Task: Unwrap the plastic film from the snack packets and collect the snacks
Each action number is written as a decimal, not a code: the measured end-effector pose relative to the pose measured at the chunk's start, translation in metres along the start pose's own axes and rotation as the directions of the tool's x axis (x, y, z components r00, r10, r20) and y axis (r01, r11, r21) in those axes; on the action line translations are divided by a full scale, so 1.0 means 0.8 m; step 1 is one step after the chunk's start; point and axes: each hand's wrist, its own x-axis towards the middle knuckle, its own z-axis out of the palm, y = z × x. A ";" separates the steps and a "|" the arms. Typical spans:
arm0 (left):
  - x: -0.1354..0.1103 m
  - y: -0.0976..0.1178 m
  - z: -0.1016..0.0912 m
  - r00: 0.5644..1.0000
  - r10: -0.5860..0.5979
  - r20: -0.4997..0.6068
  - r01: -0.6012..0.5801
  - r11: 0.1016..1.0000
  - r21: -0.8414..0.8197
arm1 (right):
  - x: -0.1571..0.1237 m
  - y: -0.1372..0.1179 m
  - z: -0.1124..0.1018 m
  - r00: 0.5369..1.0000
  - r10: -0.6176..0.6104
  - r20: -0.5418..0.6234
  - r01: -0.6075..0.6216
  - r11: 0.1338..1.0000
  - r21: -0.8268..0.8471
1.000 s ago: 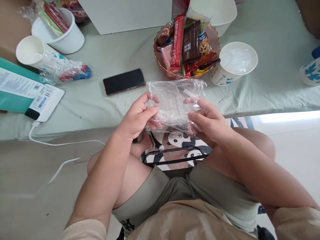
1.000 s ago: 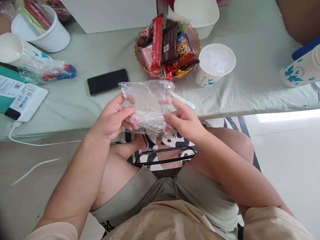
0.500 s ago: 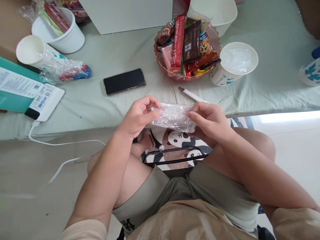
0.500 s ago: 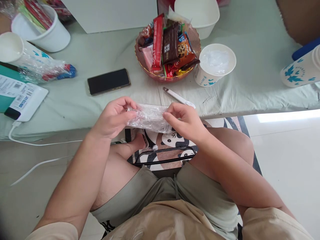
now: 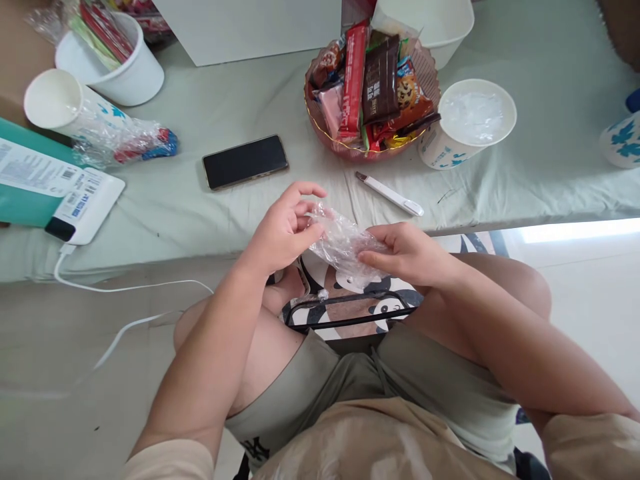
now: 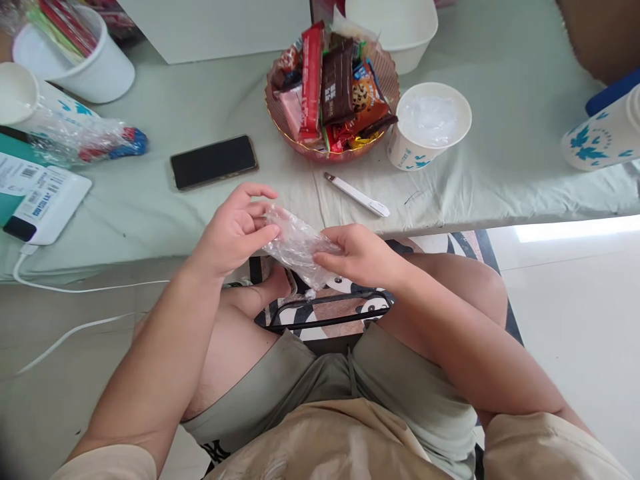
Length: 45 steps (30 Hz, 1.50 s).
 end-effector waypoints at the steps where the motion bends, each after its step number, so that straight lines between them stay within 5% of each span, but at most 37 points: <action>1: 0.001 -0.004 0.000 0.992 0.067 -0.103 -0.058 0.994 0.089 | 0.001 -0.001 0.000 1.000 0.000 -0.014 -0.001 1.000 -0.011; 2: 0.001 -0.006 0.001 0.960 0.164 -0.228 -0.119 0.973 0.197 | 0.001 -0.001 0.000 0.999 -0.004 -0.036 0.003 1.000 -0.013; 4: -0.003 -0.004 0.006 0.824 0.382 -0.418 -0.198 0.886 0.419 | 0.003 0.001 0.000 0.996 -0.011 -0.085 0.009 1.000 -0.016; 6: -0.009 0.006 0.013 0.747 0.519 -0.415 -0.248 0.798 0.550 | 0.004 0.003 0.000 0.991 -0.035 -0.128 0.035 0.999 0.001; 9: -0.015 0.021 0.027 0.870 0.464 -0.170 -0.329 0.801 0.501 | 0.005 0.006 0.005 0.976 -0.147 -0.160 0.159 0.985 0.069; 12: -0.013 0.024 0.037 0.983 0.181 0.042 -0.185 0.927 0.327 | 0.005 0.008 0.009 0.951 -0.261 -0.165 0.284 0.949 0.134; 16: -0.001 0.020 0.036 1.000 -0.014 0.024 0.010 0.981 0.193 | 0.006 0.015 0.008 0.934 -0.299 -0.197 0.319 0.945 0.075; 21: 0.007 0.025 0.032 0.997 -0.057 -0.045 0.061 0.993 0.104 | 0.008 0.021 0.001 0.815 -0.356 -0.458 0.335 0.933 -0.128; 25: 0.011 0.027 0.041 0.998 -0.064 0.014 0.062 0.994 0.092 | 0.003 0.014 0.004 0.867 -0.316 -0.385 0.311 0.947 -0.078; 27: 0.015 0.026 0.047 0.999 -0.041 0.005 0.041 0.998 0.048 | 0.003 0.013 0.002 0.839 -0.306 -0.449 0.305 0.949 -0.078; 30: 0.027 0.022 0.051 0.996 0.042 -0.072 -0.044 0.998 -0.035 | 0.007 0.021 -0.026 0.668 -0.359 -0.652 0.403 0.911 -0.089; 33: 0.048 0.014 0.047 0.949 0.206 -0.237 -0.206 0.978 0.023 | 0.016 0.035 -0.085 0.317 -0.422 -0.850 0.481 0.843 -0.239; 35: 0.065 0.005 0.040 0.893 0.302 -0.333 -0.287 0.953 0.093 | 0.023 0.046 -0.127 0.101 -0.424 -0.900 0.393 0.848 -0.355; 37: 0.082 -0.006 0.032 0.837 0.344 -0.425 -0.302 0.939 0.166 | 0.030 0.055 -0.157 0.027 -0.365 -0.930 0.274 0.898 -0.345; 39: 0.097 -0.019 0.025 0.791 0.342 -0.507 -0.256 0.938 0.233 | 0.036 0.063 -0.172 0.078 -0.313 -0.947 0.166 0.940 -0.297; 41: 0.107 -0.032 0.020 0.768 0.327 -0.551 -0.202 0.940 0.276 | 0.041 0.070 -0.173 0.183 -0.301 -0.936 0.031 0.953 -0.300; 43: 0.113 -0.044 0.016 0.780 0.280 -0.560 -0.146 0.951 0.272 | 0.044 0.076 -0.170 0.262 -0.317 -0.912 -0.122 0.926 -0.357; 45: 0.116 -0.053 0.013 0.821 0.199 -0.535 -0.090 0.971 0.223 | 0.046 0.081 -0.165 0.284 -0.343 -0.895 -0.240 0.879 -0.413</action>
